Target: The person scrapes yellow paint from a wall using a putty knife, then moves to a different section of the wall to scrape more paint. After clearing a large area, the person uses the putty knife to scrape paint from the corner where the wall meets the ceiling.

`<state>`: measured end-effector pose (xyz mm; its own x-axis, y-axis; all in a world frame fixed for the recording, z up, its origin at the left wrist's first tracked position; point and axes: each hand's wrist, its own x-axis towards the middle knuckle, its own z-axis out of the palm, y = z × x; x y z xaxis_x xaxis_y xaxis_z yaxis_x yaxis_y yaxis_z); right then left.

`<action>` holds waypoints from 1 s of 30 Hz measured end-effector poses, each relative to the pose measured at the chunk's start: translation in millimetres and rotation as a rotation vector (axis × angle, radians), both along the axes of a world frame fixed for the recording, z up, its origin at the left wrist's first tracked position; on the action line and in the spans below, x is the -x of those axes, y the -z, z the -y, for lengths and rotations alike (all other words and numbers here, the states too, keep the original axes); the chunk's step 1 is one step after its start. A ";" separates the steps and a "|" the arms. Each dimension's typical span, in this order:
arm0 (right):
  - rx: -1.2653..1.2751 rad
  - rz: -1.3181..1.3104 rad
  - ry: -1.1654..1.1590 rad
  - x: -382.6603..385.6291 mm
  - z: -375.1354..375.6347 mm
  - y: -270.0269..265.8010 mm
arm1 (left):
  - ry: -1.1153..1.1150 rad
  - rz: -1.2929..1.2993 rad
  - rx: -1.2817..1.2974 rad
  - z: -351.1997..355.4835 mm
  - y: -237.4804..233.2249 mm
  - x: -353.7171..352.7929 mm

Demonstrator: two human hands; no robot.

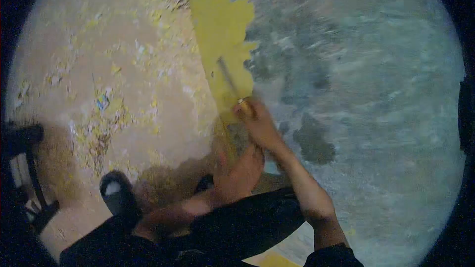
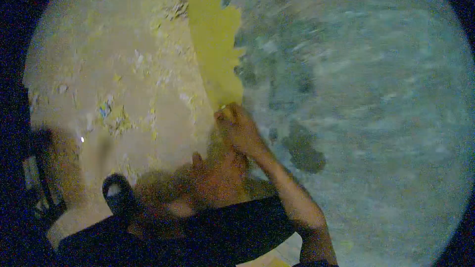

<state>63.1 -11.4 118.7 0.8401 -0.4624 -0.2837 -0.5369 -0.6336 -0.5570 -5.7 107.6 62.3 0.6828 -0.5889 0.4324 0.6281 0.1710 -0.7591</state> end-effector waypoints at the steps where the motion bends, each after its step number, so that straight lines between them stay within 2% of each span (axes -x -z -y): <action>1: 0.006 0.008 -0.040 -1.8 -10.6 -0.6 | 0.009 0.031 0.025 -6.6 -5.8 3.7; 3: -0.167 -0.105 -0.051 -6.9 -25.8 -22.4 | 0.181 0.205 -0.501 -24.6 -21.1 -0.5; 5: -0.164 -0.076 0.124 -1.2 -48.3 -18.2 | 0.153 0.252 -0.405 -42.1 -40.7 -21.6; 6: -0.147 -0.058 0.121 -0.6 -51.2 -10.0 | 0.141 0.274 -0.334 -51.0 -44.1 -30.5; 7: -0.296 -0.187 0.032 -0.3 -50.7 1.7 | 0.135 0.285 -0.324 -52.2 -46.6 -35.4; 8: -0.446 -0.320 -0.062 2.7 -51.4 12.1 | 0.132 0.336 -0.369 -51.8 -50.9 -37.5; 9: -0.437 -0.312 -0.070 5.8 -59.9 12.9 | 0.126 0.386 -0.415 -48.0 -58.1 -36.2; 11: -0.575 -0.292 -0.027 7.8 -73.5 11.7 | 0.108 0.481 -0.514 -40.5 -67.5 -36.4; 12: -0.767 -0.402 -0.035 0.8 -77.2 5.0 | 0.103 0.524 -0.566 -40.3 -68.6 -44.9; 13: -0.760 -0.401 -0.044 3.3 -83.6 11.6 | 0.095 0.565 -0.615 -47.4 -64.5 -50.3; 15: -0.690 -0.210 0.128 13.8 -97.5 33.4 | 0.078 0.648 -0.723 -72.6 -42.9 -62.0; 16: -0.687 -0.209 0.114 5.1 -101.7 24.1 | 0.068 0.687 -0.778 -86.6 -30.9 -67.7; 18: -0.838 -0.248 0.011 -4.2 -111.2 3.1 | 0.058 0.756 -0.883 -105.1 -18.6 -73.1; 19: -0.836 -0.249 0.008 -5.6 -114.2 4.3 | 0.057 0.793 -0.936 -98.7 -27.0 -88.9; 21: -0.678 -0.238 0.062 -9.0 -118.4 12.9 | 0.047 0.878 -1.039 -76.7 -52.5 -135.1; 22: -0.668 -0.224 0.061 -12.1 -107.7 31.5 | 0.040 0.928 -1.085 -83.4 -48.5 -137.3; 24: -0.285 -0.121 -0.025 -19.1 -73.9 69.5 | 0.029 1.055 -1.138 -106.2 -24.8 -136.1; 25: -0.248 -0.089 0.004 -26.3 -68.3 61.7 | 0.015 1.131 -1.145 -112.9 -11.6 -139.7; 27: 0.014 0.200 -0.113 -44.7 -51.6 35.5 | -0.039 1.290 -1.130 -120.0 24.0 -165.9; 28: 0.140 0.245 -0.162 -46.7 -33.9 53.0 | -0.077 1.369 -1.118 -116.9 41.7 -176.3; 29: 0.266 0.283 -0.213 -43.6 -18.8 76.6 | -0.122 1.445 -1.111 -96.1 28.9 -184.7; 30: -0.023 0.351 -0.112 -42.5 -22.3 79.7 | -0.154 1.479 -1.057 -88.0 24.7 -186.3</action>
